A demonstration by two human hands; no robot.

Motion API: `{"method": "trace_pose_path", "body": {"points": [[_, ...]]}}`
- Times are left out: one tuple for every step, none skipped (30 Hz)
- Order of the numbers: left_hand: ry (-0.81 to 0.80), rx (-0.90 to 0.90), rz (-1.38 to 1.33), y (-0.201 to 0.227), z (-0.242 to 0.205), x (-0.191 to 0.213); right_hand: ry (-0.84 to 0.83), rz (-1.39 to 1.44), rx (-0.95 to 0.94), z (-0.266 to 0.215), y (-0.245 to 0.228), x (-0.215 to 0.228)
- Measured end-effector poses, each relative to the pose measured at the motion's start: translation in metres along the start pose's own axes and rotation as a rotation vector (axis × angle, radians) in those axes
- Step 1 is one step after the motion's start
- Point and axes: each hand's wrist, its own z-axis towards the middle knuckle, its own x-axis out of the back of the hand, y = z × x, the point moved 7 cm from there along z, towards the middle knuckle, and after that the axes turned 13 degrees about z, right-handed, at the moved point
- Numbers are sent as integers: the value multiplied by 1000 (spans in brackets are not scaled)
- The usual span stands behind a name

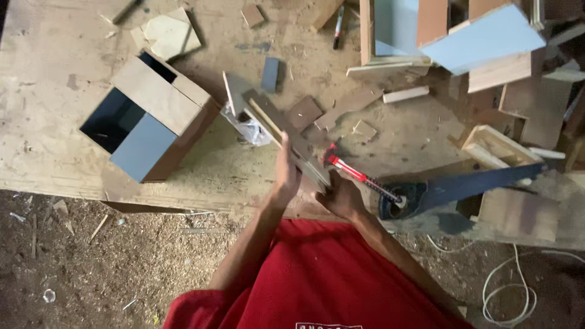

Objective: The person assembles a wooden structure by hammering nails into wooden pieces and sawing a plank to size. They handle a hammer, nails, and a hand saw while working on a cluttered workbench.

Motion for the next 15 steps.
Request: {"method": "trace_pose_path", "body": {"points": [[-49,-30,-6,9,2,-7,4,60,7,-2,-15,4],[-20,-23,7,16,7,-10,13,115,19,-2,-29,11],[9,-17,19,23,11,-13,-26,203,58,-3,-43,13],[36,-15,33,31,15,-16,-63,290,100,-2,-56,17],[5,-3,-10,39,19,-23,-99,377,143,-1,-67,20],[-21,12,-52,47,19,-27,-129,462,44,-2,-66,19],[-47,28,-94,53,20,-33,-160,548,-55,-3,-64,18],[-50,21,-83,61,21,-38,-191,635,-155,-4,-61,17],[-53,13,-72,67,21,-42,-206,668,-96,-5,-66,19],[-56,6,-61,73,22,-46,-220,702,-37,-6,-71,21],[-72,26,-59,77,23,-51,-235,736,23,-6,-76,24],[-88,45,-59,80,24,-55,-201,723,29,-6,-77,27],[-104,63,-59,82,26,-58,-168,709,36,-4,-78,31],[-114,65,-65,83,28,-61,-138,694,40,-3,-78,34],[-123,67,-71,83,30,-63,-135,733,-13,-2,-76,34]]}}
